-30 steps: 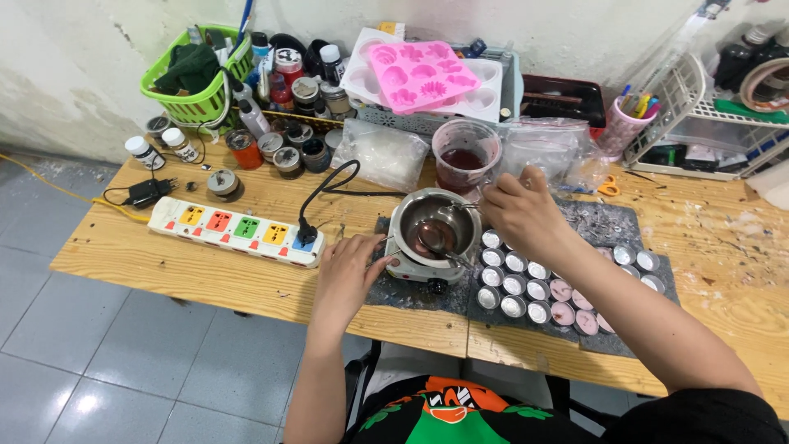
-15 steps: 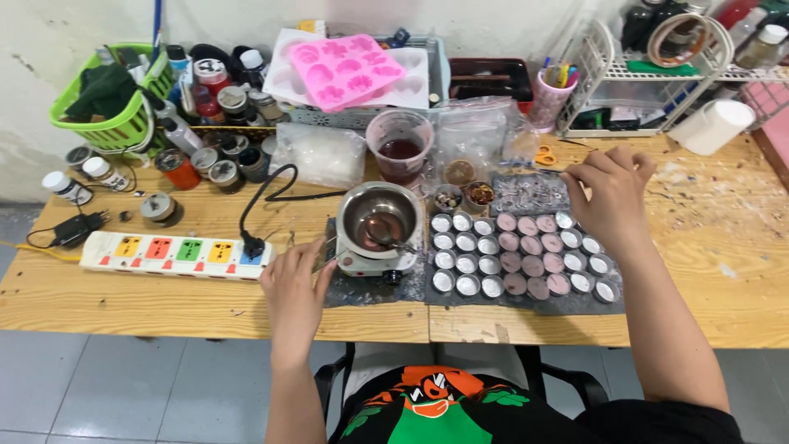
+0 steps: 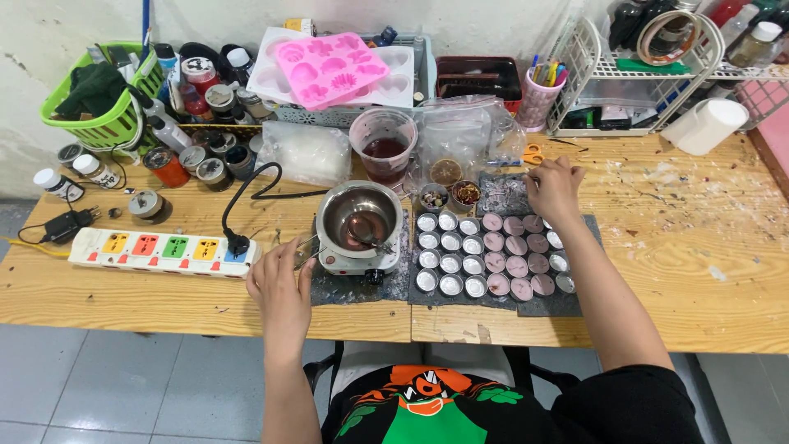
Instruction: Using a spoon to stir or transfer melted wax in a heating pot and preparing small candle tins.
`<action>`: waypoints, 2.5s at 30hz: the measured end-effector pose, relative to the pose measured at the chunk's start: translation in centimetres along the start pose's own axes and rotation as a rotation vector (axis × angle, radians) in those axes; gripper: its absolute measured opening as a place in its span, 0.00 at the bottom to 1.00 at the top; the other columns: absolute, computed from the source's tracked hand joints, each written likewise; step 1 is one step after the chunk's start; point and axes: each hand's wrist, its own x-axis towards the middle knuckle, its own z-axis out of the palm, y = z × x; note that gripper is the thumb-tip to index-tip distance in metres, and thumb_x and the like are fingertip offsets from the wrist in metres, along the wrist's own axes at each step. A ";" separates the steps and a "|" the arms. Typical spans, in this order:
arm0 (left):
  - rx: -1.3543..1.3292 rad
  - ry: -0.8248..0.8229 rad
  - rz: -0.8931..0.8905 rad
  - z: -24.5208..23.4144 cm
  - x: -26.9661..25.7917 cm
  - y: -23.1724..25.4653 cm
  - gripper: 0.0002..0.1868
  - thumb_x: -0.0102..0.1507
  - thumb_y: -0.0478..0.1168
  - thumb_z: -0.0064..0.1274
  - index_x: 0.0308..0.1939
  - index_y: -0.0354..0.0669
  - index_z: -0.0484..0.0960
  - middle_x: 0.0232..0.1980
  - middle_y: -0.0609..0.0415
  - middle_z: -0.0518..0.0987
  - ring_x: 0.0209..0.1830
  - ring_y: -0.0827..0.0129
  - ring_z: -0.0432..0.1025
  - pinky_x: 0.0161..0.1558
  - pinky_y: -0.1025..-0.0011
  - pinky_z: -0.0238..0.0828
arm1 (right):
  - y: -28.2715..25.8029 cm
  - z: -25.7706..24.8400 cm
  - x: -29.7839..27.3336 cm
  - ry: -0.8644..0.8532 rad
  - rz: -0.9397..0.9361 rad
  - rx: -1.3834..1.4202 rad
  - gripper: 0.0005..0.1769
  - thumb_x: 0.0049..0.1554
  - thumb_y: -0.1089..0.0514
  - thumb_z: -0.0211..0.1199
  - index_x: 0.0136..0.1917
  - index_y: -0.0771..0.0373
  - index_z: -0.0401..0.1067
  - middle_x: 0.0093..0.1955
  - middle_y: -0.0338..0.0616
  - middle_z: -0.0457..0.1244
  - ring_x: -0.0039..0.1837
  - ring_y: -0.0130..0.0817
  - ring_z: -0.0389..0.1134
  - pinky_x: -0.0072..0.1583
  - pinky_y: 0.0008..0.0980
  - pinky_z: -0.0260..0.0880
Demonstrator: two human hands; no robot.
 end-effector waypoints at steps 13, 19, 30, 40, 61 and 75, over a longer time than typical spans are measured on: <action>0.004 -0.029 0.052 -0.4 0.3 -1.2 0.21 0.69 0.43 0.51 0.66 0.45 0.76 0.58 0.50 0.75 0.65 0.56 0.63 0.71 0.54 0.49 | -1.3 -5.1 -2.7 -0.035 0.113 -0.084 0.10 0.62 0.50 0.68 0.49 0.57 0.83 0.46 0.41 0.67 0.60 0.41 0.60 0.66 0.52 0.48; 0.095 -0.111 0.169 -2.3 1.7 -1.2 0.22 0.66 0.44 0.54 0.64 0.45 0.77 0.55 0.50 0.75 0.60 0.56 0.66 0.70 0.52 0.51 | -5.1 -9.3 -5.9 0.044 0.164 0.294 0.11 0.61 0.52 0.72 0.52 0.61 0.81 0.46 0.45 0.69 0.48 0.36 0.69 0.60 0.40 0.62; 0.139 -0.145 0.296 -3.1 1.8 -1.4 0.23 0.65 0.46 0.54 0.64 0.44 0.76 0.55 0.51 0.76 0.57 0.57 0.70 0.63 0.56 0.60 | -6.5 -10.4 -12.9 0.265 0.529 0.945 0.07 0.66 0.62 0.67 0.54 0.69 0.74 0.45 0.44 0.70 0.48 0.25 0.71 0.49 0.23 0.69; 0.033 -0.210 0.253 -3.1 1.0 -1.0 0.26 0.66 0.47 0.52 0.67 0.43 0.74 0.54 0.48 0.76 0.53 0.57 0.72 0.58 0.57 0.62 | -6.7 -10.0 -16.6 0.320 0.367 0.807 0.13 0.65 0.63 0.65 0.61 0.65 0.67 0.50 0.41 0.66 0.49 0.26 0.71 0.49 0.25 0.73; -0.133 -0.067 0.020 -1.7 -1.6 0.8 0.24 0.67 0.47 0.55 0.64 0.43 0.77 0.60 0.47 0.79 0.59 0.52 0.73 0.57 0.57 0.67 | -6.8 -7.3 -18.1 0.014 0.302 0.745 0.12 0.60 0.66 0.64 0.57 0.65 0.70 0.52 0.43 0.69 0.51 0.28 0.72 0.51 0.28 0.75; -0.120 -0.230 -0.211 -3.2 -1.1 2.5 0.25 0.63 0.55 0.55 0.61 0.50 0.79 0.48 0.63 0.82 0.25 0.68 0.75 0.31 0.66 0.72 | -6.7 -9.2 -16.4 0.281 0.240 0.921 0.09 0.65 0.70 0.62 0.58 0.67 0.67 0.54 0.42 0.65 0.53 0.25 0.68 0.53 0.24 0.70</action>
